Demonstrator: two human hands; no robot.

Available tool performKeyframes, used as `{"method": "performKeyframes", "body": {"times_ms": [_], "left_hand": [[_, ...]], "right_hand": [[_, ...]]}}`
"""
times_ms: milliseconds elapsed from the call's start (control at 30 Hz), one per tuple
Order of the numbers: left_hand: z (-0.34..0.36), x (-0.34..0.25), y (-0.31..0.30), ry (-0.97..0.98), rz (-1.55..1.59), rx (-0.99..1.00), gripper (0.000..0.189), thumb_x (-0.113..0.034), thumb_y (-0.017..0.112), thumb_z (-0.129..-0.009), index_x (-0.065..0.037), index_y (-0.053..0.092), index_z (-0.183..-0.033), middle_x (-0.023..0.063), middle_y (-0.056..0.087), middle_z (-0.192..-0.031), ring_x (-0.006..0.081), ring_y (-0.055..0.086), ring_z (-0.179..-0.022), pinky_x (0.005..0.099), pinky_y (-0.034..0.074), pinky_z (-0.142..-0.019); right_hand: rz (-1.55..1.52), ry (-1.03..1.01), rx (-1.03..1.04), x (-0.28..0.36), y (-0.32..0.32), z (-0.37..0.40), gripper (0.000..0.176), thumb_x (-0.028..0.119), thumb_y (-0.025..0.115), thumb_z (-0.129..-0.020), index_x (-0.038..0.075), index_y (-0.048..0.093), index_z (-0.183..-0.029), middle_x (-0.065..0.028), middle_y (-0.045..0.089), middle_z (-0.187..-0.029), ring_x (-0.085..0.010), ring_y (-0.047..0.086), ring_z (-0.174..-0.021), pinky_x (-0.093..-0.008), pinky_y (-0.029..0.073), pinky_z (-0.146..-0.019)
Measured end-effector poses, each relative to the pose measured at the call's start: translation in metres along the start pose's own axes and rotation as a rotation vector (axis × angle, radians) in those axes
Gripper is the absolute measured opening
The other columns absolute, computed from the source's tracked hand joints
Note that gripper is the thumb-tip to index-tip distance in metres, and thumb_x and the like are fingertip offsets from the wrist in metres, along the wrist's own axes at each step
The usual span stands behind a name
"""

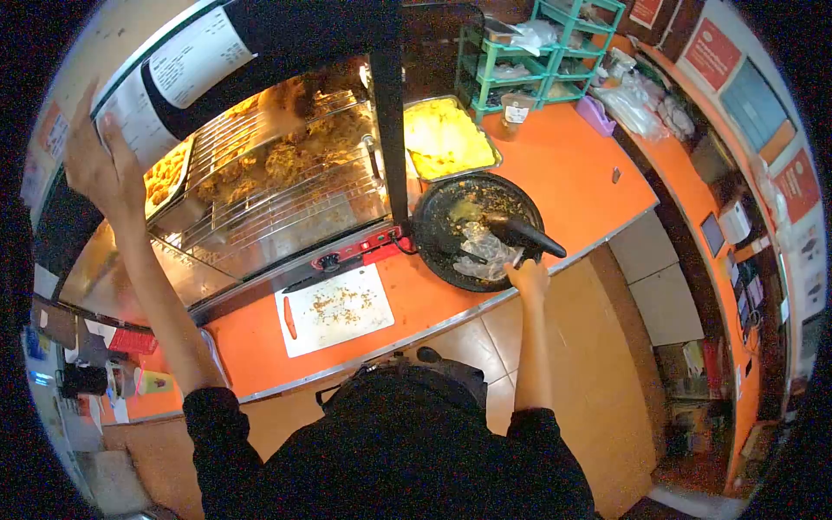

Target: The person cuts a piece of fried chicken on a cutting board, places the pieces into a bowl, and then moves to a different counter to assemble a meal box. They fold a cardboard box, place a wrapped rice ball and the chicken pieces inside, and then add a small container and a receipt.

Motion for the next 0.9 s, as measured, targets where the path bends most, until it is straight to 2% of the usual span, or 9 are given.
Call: {"method": "performKeyframes", "body": {"times_ms": [167,267,367,400,467,533,700,833,900], "left_hand": [[0.057,-0.148,-0.007,-0.182,0.315,0.003,0.030,-0.007,0.059,-0.084,-0.008,0.065,-0.113,0.0092,0.061,-0.108,0.0275,0.052,-0.105,0.0412,0.037,-0.093],[0.119,-0.243,0.002,-0.189,0.818,0.402,0.015,-0.002,0.062,-0.077,-0.008,0.063,-0.090,0.0093,0.058,-0.091,0.0288,0.057,-0.088,0.0408,0.044,-0.076],[0.185,-0.322,-0.010,-0.370,1.201,0.864,0.012,-0.016,0.065,-0.083,-0.006,0.064,-0.076,0.0105,0.059,-0.075,0.0302,0.059,-0.072,0.0424,0.049,-0.066],[0.202,-0.343,-0.019,-0.401,1.259,1.026,0.021,-0.022,0.066,-0.084,-0.006,0.065,-0.072,0.0110,0.061,-0.071,0.0308,0.061,-0.069,0.0425,0.051,-0.062],[0.209,-0.376,-0.034,-0.349,1.257,1.303,0.033,-0.035,0.065,-0.089,-0.005,0.067,-0.074,0.0104,0.065,-0.066,0.0288,0.066,-0.061,0.0412,0.052,-0.056],[0.217,-0.411,-0.043,-0.422,1.202,1.357,0.037,-0.038,0.064,-0.090,-0.005,0.067,-0.075,0.0128,0.066,-0.067,0.0316,0.067,-0.060,0.0430,0.052,-0.055],[0.238,-0.463,-0.024,-0.670,1.105,1.335,0.040,-0.038,0.061,-0.092,-0.002,0.065,-0.076,0.0210,0.067,-0.071,0.0392,0.067,-0.064,0.0484,0.052,-0.056],[0.259,-0.482,-0.023,-0.666,1.000,1.392,0.031,-0.025,0.055,-0.094,0.003,0.062,-0.082,0.0259,0.064,-0.070,0.0433,0.066,-0.065,0.0512,0.052,-0.058],[0.273,-0.492,-0.028,-0.518,1.322,1.118,0.025,-0.020,0.057,-0.092,0.002,0.062,-0.082,0.0254,0.065,-0.070,0.0434,0.065,-0.063,0.0508,0.052,-0.058]], "right_hand": [[-0.286,-0.014,0.159,0.029,0.018,-0.002,0.041,0.042,0.075,-0.079,0.000,0.073,-0.078,-0.0182,0.072,-0.076,-0.0313,0.067,-0.064,-0.0420,0.050,-0.061],[-0.839,-0.092,0.082,0.042,-0.024,0.007,0.027,0.024,0.070,-0.089,0.002,0.073,-0.074,-0.0064,0.072,-0.076,-0.0065,0.044,-0.055,-0.0265,0.031,-0.050],[-1.366,-0.022,0.224,0.058,-0.071,0.011,0.033,0.024,0.064,-0.095,0.000,0.070,-0.072,-0.0044,0.070,-0.074,-0.0093,0.054,-0.060,-0.0265,0.042,-0.055],[-1.495,0.099,0.289,0.052,-0.061,0.007,0.030,0.023,0.059,-0.099,-0.001,0.070,-0.084,-0.0051,0.070,-0.084,-0.0128,0.062,-0.070,-0.0282,0.054,-0.066],[-1.563,0.106,0.391,0.057,-0.093,0.011,0.032,0.028,0.055,-0.101,-0.001,0.070,-0.097,-0.0085,0.070,-0.099,-0.0158,0.064,-0.082,-0.0309,0.053,-0.076],[-1.617,0.130,0.551,0.055,-0.100,0.015,0.040,0.032,0.049,-0.102,0.002,0.062,-0.125,-0.0103,0.066,-0.122,-0.0206,0.066,-0.097,-0.0363,0.053,-0.087],[-1.902,0.173,0.742,0.068,-0.115,0.045,0.031,0.023,0.051,-0.098,0.004,0.067,-0.117,-0.0085,0.062,-0.123,-0.0235,0.063,-0.102,-0.0366,0.053,-0.086],[-1.306,-0.297,0.465,0.041,-0.054,0.028,0.035,0.015,0.050,-0.096,0.006,0.058,-0.129,-0.0054,0.057,-0.125,-0.0118,0.057,-0.098,-0.0303,0.053,-0.079],[-1.130,-0.276,0.672,0.046,-0.063,0.017,0.031,0.019,0.053,-0.098,0.004,0.060,-0.124,-0.0046,0.062,-0.113,-0.0085,0.058,-0.095,-0.0274,0.051,-0.080]]}}
Point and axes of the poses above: each hand's wrist, its own z-axis away from the middle knuckle, its own y-axis out of the palm, x = y × z, the point moved 1 cm from there along -z, towards the middle knuckle
